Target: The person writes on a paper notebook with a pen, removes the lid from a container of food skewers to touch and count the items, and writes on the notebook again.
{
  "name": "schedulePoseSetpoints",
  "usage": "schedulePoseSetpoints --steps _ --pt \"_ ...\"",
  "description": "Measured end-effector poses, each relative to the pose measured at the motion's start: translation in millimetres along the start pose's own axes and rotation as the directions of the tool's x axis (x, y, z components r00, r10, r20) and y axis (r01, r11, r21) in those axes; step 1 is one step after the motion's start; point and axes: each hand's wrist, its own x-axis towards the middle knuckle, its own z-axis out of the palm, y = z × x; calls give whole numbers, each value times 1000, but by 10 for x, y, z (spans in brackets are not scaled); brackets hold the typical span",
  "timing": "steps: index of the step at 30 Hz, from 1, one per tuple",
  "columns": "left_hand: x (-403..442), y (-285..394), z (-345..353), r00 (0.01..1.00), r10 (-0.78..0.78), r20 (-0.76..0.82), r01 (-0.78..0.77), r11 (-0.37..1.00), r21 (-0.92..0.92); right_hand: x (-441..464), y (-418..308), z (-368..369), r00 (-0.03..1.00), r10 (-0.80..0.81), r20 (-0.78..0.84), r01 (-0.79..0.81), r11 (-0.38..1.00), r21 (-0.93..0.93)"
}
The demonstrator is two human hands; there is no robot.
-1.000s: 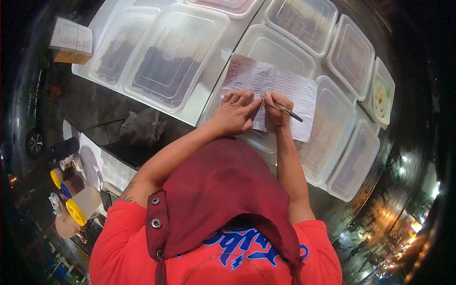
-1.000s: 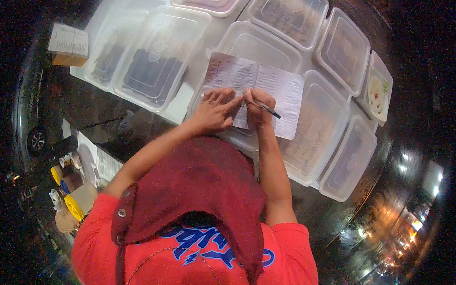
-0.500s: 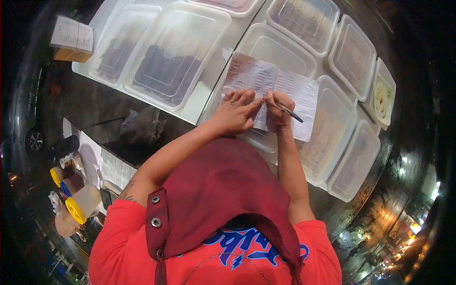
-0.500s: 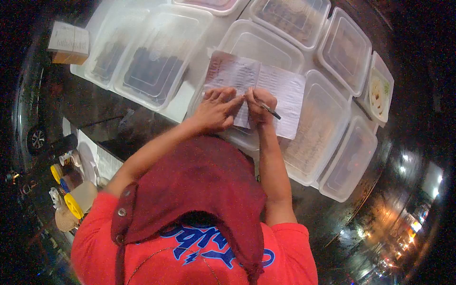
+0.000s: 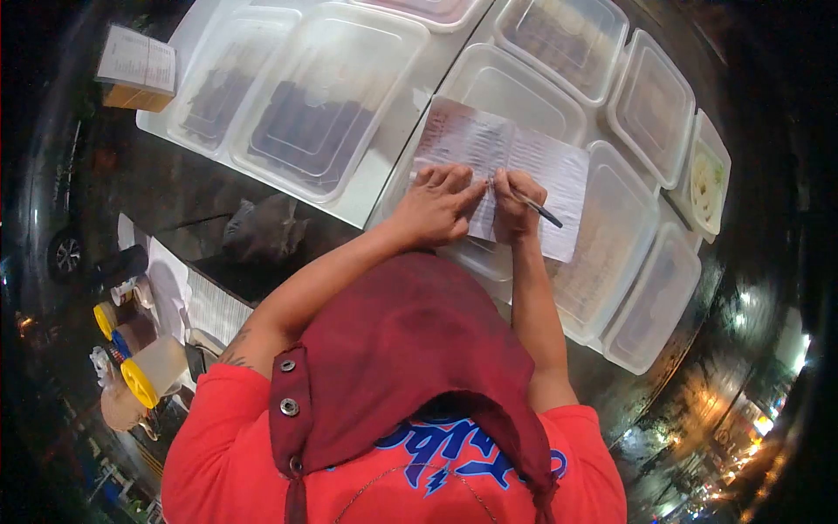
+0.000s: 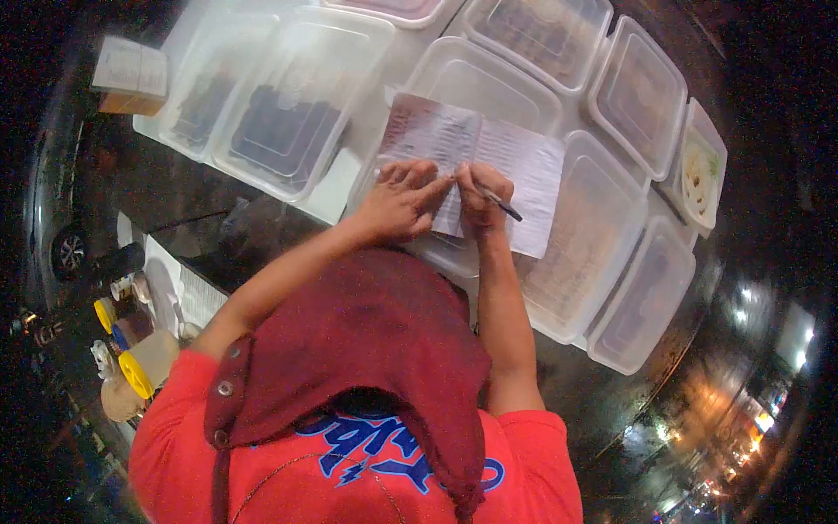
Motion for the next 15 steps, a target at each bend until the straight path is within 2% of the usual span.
schedulePoseSetpoints --steps 2,5,8,11,15 --pt "8 8 -15 1000 -2 5 2 1000 4 -10 3 1 999 42 -24 -41 999 31" --pt "5 2 1 1000 1 -2 -1 1000 -1 -18 101 35 996 -91 -9 91 995 -49" --pt "2 26 -29 999 14 -36 -13 999 47 -15 21 -13 999 36 6 -36 999 11" --pt "7 19 -31 1000 -5 14 5 1000 -3 -19 11 -27 993 111 35 -110 994 -19" --pt "-8 17 -13 1000 -9 0 9 1000 -4 -27 57 9 1000 7 -2 -7 999 -37"
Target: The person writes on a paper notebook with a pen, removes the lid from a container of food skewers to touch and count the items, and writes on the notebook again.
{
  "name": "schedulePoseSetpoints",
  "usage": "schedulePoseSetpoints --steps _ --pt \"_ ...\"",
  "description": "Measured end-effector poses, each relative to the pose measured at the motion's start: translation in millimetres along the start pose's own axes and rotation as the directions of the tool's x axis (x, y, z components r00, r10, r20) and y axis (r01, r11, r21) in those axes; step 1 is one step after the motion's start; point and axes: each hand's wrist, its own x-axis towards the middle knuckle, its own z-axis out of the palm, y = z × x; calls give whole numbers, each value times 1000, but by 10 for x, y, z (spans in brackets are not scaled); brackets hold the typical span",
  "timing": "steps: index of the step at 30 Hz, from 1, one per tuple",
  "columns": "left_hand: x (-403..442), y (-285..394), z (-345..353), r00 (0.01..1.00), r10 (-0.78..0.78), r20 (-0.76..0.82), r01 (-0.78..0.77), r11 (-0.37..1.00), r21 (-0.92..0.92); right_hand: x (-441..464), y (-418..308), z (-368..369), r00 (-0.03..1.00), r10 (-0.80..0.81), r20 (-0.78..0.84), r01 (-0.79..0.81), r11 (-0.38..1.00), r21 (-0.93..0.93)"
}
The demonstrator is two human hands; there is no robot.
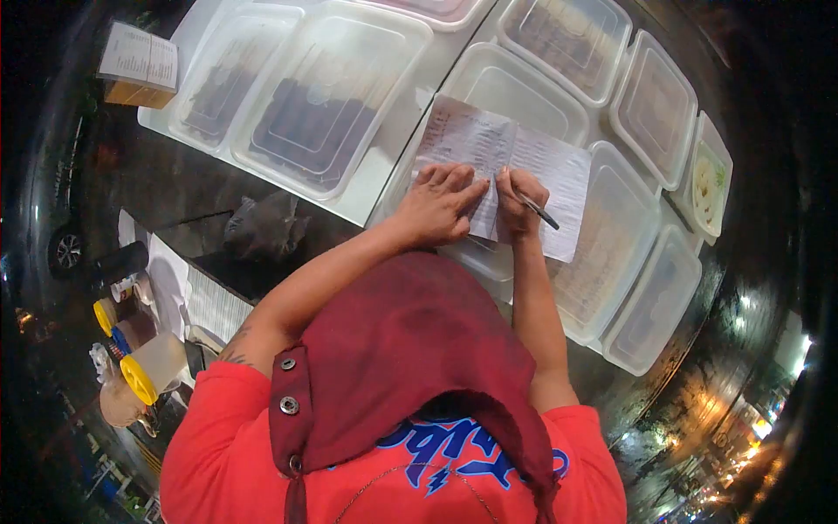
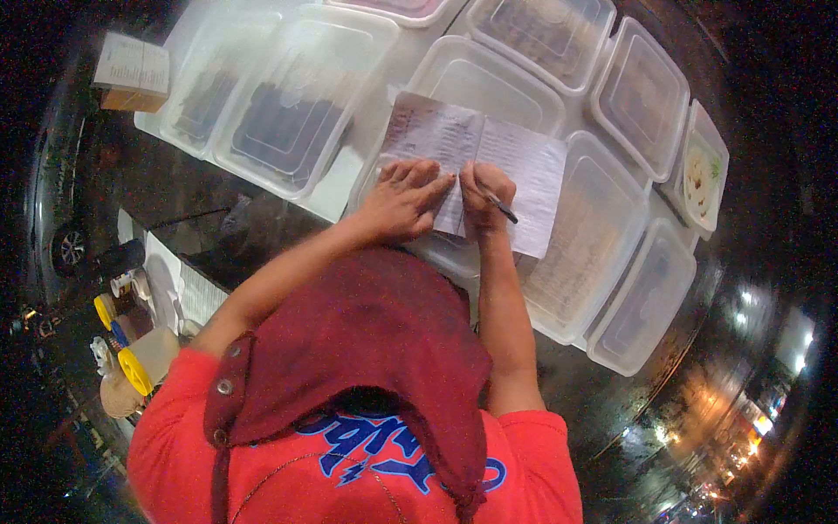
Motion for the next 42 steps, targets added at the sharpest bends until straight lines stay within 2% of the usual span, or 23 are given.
schedulePoseSetpoints --steps 2,5,8,11,14,17,20,26,29,32,35,42 --pt "6 1 12 1000 -9 2 9 1000 9 9 15 25 998 -50 -38 51 998 31" --pt "9 -19 3 1000 14 4 -14 1000 -3 13 2 -30 999 13 34 -13 1000 18" --pt "8 3 -34 999 -10 45 10 1000 3 6 -33 -16 999 47 -24 -46 998 48" --pt "9 0 -19 999 -14 35 13 1000 16 15 -17 -21 1000 -29 -3 29 1000 8" --pt "11 -15 -10 999 -6 41 6 1000 5 -3 31 -11 1000 11 -19 -11 1000 -17" --pt "8 -5 -16 999 -11 45 11 1000 8 15 -45 -1 992 21 -125 -5 993 122" --pt "17 -14 -2 999 -10 38 10 1000 11 -7 102 -10 974 182 -137 -164 978 131" --pt "9 -40 23 999 30 -26 -30 1000 8 1 142 3 948 293 -127 -258 937 234" --pt "7 -38 -4 999 33 -6 -33 999 -7 14 95 -3 983 106 -150 -87 988 125" --pt "5 -15 -38 999 31 -11 -31 1000 -2 8 150 12 994 -6 -113 6 1000 2" --pt "3 -8 -43 1000 23 -4 -23 1000 4 21 90 2 993 5 -120 0 999 44" --pt "1 -10 -34 1000 14 3 -14 1000 -4 13 69 22 993 -72 -92 71 997 -13"
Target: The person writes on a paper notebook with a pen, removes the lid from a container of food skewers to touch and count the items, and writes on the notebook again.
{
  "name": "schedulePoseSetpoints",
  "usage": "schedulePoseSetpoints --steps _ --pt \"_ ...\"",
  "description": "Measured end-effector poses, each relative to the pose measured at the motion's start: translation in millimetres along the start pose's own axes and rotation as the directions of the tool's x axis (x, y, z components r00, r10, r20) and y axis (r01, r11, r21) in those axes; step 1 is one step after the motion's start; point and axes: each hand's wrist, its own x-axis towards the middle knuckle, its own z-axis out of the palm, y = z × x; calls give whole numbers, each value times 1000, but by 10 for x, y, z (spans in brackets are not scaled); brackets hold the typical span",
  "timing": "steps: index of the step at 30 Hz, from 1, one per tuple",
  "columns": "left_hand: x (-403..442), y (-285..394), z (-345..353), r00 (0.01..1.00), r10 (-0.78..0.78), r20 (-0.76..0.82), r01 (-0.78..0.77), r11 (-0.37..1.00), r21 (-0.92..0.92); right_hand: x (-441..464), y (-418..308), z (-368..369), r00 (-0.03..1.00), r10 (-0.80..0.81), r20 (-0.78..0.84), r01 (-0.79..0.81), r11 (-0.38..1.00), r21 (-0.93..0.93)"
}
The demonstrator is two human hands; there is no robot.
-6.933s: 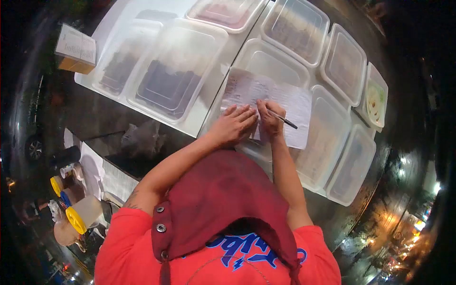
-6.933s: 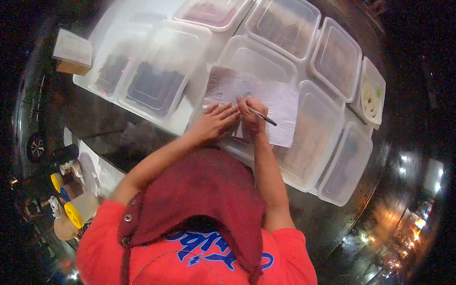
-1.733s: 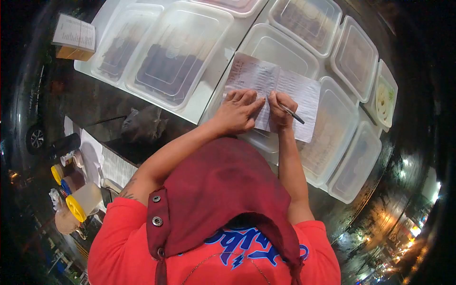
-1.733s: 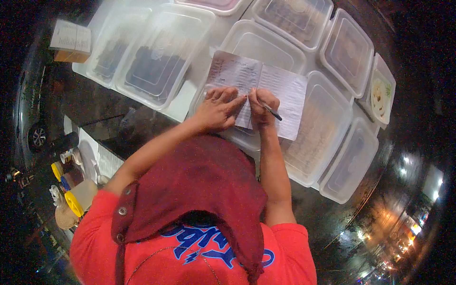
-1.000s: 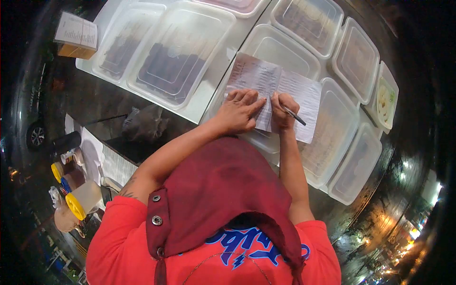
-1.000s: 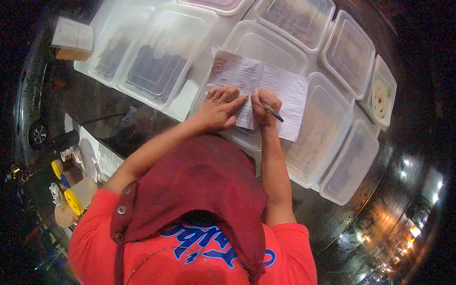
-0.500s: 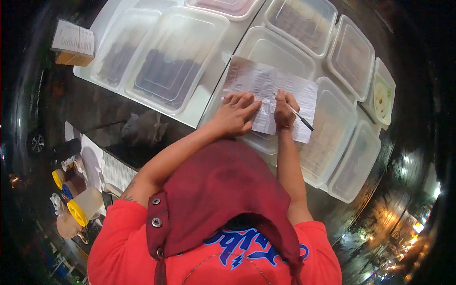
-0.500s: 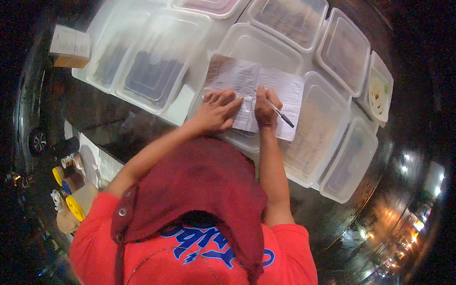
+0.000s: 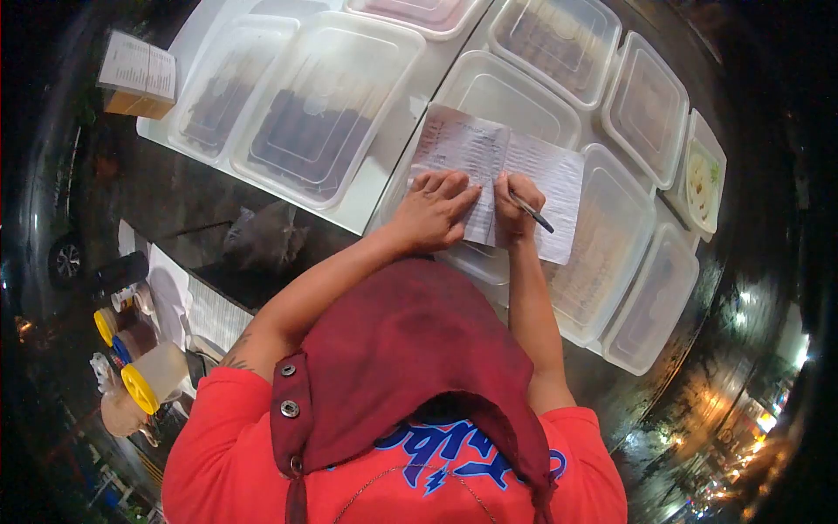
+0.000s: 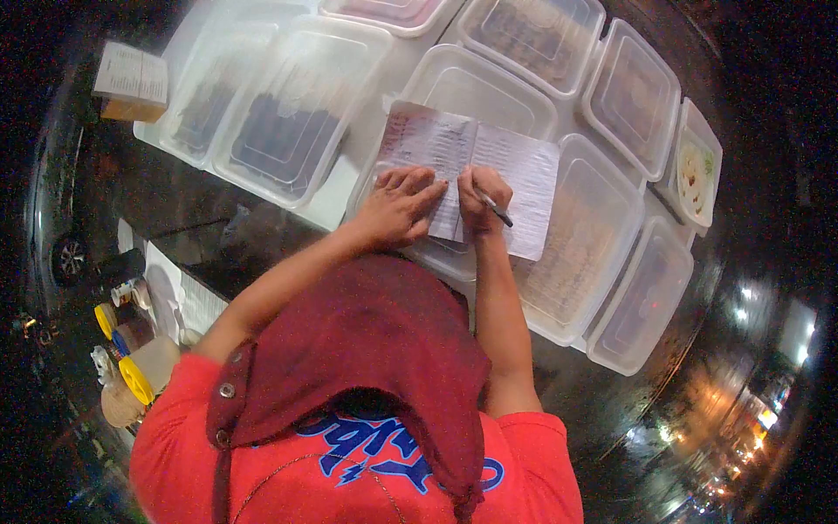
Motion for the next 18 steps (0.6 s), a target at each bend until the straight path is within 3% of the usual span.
schedulePoseSetpoints --steps 5,11,18 --pt "-20 -35 26 999 20 -31 -20 1000 -1 0 11 -55 994 63 85 -62 998 -25" --pt "0 2 -33 1000 0 17 -1 1000 10 -55 176 -35 944 329 -7 -321 926 196" --pt "-20 -27 -5 998 42 -36 -42 999 18 -23 88 -36 938 347 -7 -339 922 188"
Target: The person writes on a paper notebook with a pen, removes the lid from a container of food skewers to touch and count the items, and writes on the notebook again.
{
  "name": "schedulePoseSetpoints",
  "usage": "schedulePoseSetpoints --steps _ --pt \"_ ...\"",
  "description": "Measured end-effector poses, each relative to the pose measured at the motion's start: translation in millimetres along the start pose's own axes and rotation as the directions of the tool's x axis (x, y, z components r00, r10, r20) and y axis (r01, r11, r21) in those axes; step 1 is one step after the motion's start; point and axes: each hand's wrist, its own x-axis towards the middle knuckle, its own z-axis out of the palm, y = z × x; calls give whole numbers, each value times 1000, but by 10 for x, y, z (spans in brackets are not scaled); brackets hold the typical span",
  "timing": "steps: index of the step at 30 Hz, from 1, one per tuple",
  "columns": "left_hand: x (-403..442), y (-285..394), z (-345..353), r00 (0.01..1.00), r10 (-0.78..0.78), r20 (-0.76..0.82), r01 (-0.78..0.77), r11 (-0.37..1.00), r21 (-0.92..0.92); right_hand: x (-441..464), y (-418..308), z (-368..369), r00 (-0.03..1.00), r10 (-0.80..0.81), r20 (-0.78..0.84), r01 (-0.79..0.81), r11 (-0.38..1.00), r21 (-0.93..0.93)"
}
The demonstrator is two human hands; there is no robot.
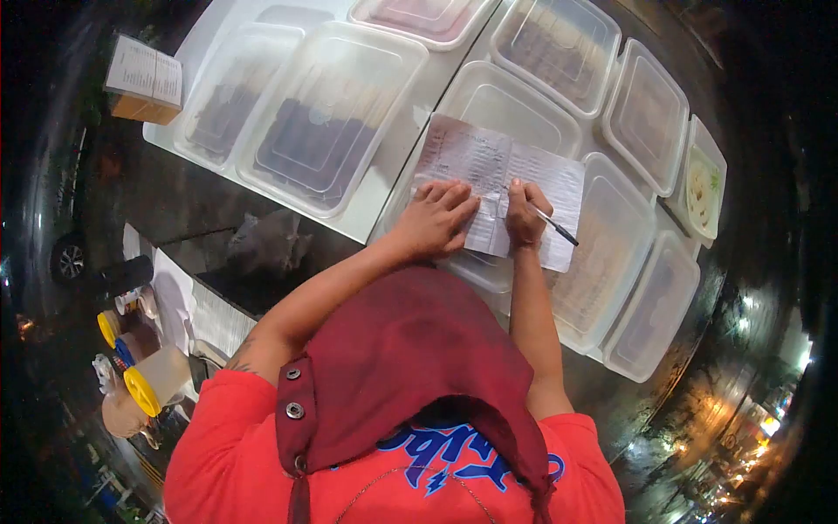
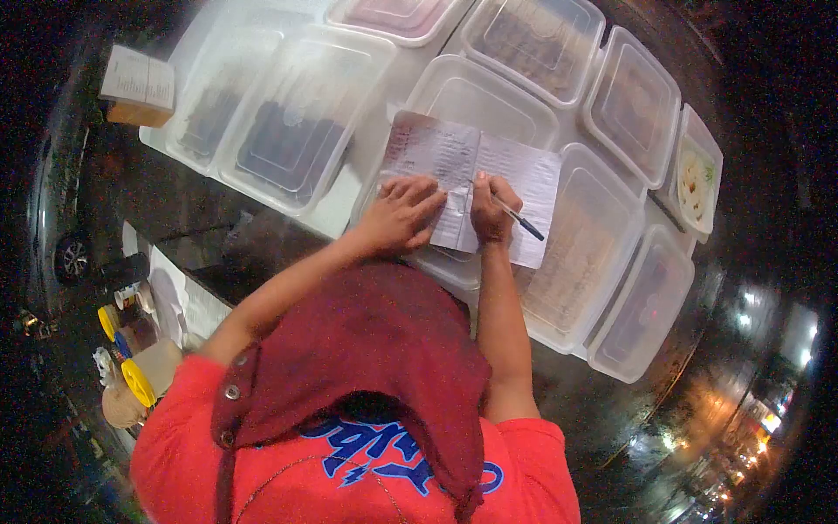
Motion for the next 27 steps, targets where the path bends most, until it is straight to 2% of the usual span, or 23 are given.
schedulePoseSetpoints --steps 5,8,11,15,27 --pt "-135 -69 36 998 19 -64 -23 998 -53 1 -125 -9 1000 -8 -6 8 1000 -13" --pt "-266 -95 -115 985 -159 -68 155 986 -58 9 -69 5 999 -33 -20 32 999 -11" --pt "-344 -91 -186 929 -252 -271 255 967 -24 0 -36 23 1000 12 -15 -12 1000 -13" --pt "-381 -192 -65 925 -207 -319 206 978 -38 3 -126 17 1000 -18 -25 18 1000 -9" --pt "-402 -209 -51 921 -220 -321 212 975 -62 -6 -85 22 999 -35 -6 35 999 -33"
